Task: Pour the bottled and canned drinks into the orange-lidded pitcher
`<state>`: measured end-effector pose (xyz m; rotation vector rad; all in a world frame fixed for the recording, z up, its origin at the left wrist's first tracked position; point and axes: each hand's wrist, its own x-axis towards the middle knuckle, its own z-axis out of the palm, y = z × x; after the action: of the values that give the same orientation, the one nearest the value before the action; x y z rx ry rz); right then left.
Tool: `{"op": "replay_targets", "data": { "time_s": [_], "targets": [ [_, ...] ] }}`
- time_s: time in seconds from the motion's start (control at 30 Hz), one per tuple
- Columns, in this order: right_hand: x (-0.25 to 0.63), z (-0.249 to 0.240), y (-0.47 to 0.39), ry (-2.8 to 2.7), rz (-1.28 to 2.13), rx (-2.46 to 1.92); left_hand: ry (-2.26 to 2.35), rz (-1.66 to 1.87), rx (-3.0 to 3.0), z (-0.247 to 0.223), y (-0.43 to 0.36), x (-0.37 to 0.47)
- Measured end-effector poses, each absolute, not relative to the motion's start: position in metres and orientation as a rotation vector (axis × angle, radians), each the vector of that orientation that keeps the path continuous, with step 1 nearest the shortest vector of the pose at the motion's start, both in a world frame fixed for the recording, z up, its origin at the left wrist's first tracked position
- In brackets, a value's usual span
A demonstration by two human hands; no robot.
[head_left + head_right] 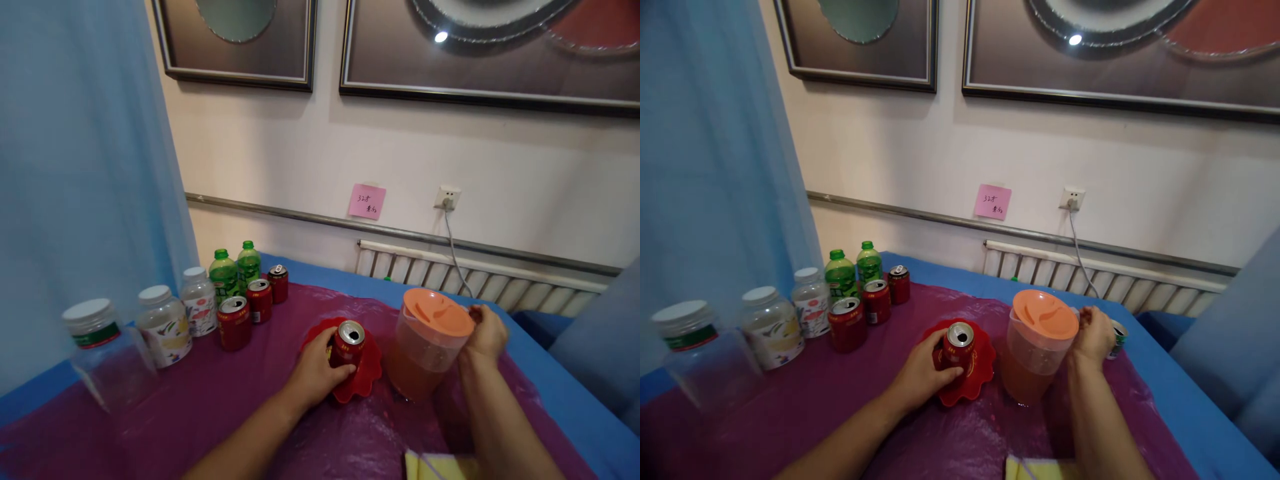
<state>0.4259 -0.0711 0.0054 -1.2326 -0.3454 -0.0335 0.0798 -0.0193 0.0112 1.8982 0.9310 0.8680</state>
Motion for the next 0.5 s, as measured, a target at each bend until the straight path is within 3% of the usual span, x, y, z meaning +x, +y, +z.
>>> {"op": "replay_targets", "data": {
  "time_s": [0.23, 0.5],
  "targets": [
    [0.397, 0.059, -0.093, -0.146, -0.326, -0.992, 0.94, 0.889, 1.924, 0.014, -0.02, 0.08],
    [0.289, 0.102, -0.116, -0.761, -0.458, -0.838, 0.908, 0.934, 1.932, -0.001, -0.01, 0.08]
  ]
}}
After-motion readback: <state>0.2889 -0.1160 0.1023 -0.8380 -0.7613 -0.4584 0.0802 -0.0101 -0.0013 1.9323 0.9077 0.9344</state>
